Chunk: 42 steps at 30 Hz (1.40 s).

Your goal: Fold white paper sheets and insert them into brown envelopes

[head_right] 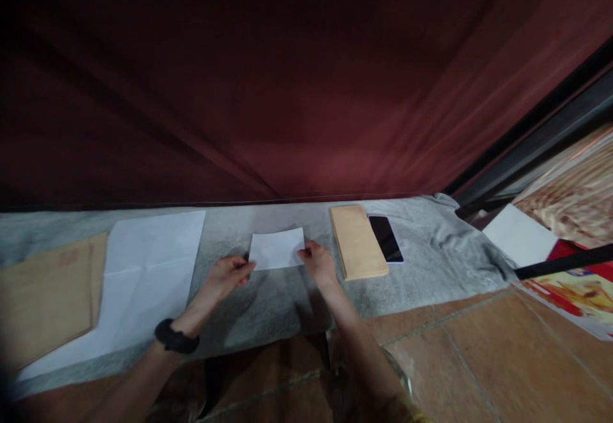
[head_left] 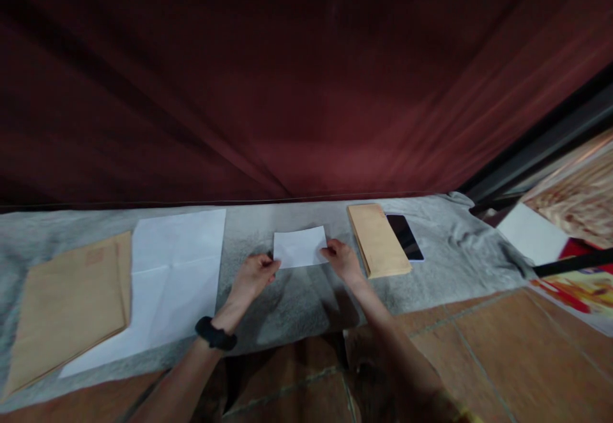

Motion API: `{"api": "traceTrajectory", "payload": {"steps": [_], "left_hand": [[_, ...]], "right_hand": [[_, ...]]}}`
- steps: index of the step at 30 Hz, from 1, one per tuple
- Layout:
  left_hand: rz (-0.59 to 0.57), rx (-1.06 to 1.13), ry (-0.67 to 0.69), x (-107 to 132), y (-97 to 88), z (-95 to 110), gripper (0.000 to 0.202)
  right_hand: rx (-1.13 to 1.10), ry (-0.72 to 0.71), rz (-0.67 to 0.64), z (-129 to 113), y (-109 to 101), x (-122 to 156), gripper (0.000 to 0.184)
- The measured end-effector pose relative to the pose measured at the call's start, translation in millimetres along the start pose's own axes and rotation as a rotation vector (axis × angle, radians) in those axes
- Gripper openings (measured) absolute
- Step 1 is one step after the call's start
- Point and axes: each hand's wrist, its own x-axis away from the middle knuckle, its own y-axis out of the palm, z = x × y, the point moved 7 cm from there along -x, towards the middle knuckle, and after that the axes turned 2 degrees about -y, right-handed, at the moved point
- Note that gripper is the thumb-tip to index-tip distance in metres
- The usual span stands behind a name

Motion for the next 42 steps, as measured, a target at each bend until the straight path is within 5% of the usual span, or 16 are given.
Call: {"api": "traceTrajectory", "payload": {"steps": [6, 11, 16, 19, 27, 31, 34, 38, 42], "left_hand": [[0.004, -0.457, 0.047, 8.1, -3.6, 11.7, 0.026], [0.062, -0.759, 0.050, 12.5, -1.4, 22.4, 0.020], [0.195, -0.738, 0.683, 27.8, 36.2, 47.0, 0.036], [0.150, -0.821, 0.829, 33.6, 64.9, 39.0, 0.048], [0.169, -1.006, 0.760, 28.1, 78.7, 27.4, 0.052], [0.183, -1.058, 0.721, 28.0, 80.6, 28.0, 0.053], [0.194, -1.078, 0.704, 28.6, 83.3, 28.0, 0.053], [0.229, -1.077, 0.698, 28.8, 85.3, 27.2, 0.054], [0.236, -1.047, 0.703, 27.9, 85.2, 28.4, 0.054]], "right_hand": [[0.199, -0.007, -0.066, -9.5, 1.7, 5.8, 0.003], [0.531, 0.051, -0.210, -18.7, 4.3, 11.7, 0.021], [0.629, 0.065, -0.231, -26.1, 2.9, 17.9, 0.024], [0.638, 0.071, -0.234, -27.7, 2.1, 19.1, 0.024], [0.629, 0.086, -0.245, -33.3, -0.9, 22.8, 0.022], [0.638, 0.070, -0.146, -36.1, -4.9, 23.5, 0.025], [0.612, -0.103, -0.044, -46.1, -0.1, 21.7, 0.030], [0.577, -0.436, -0.097, -55.5, 28.1, 26.1, 0.040], [0.658, -0.470, -0.115, -42.0, 45.4, 29.1, 0.050]]}}
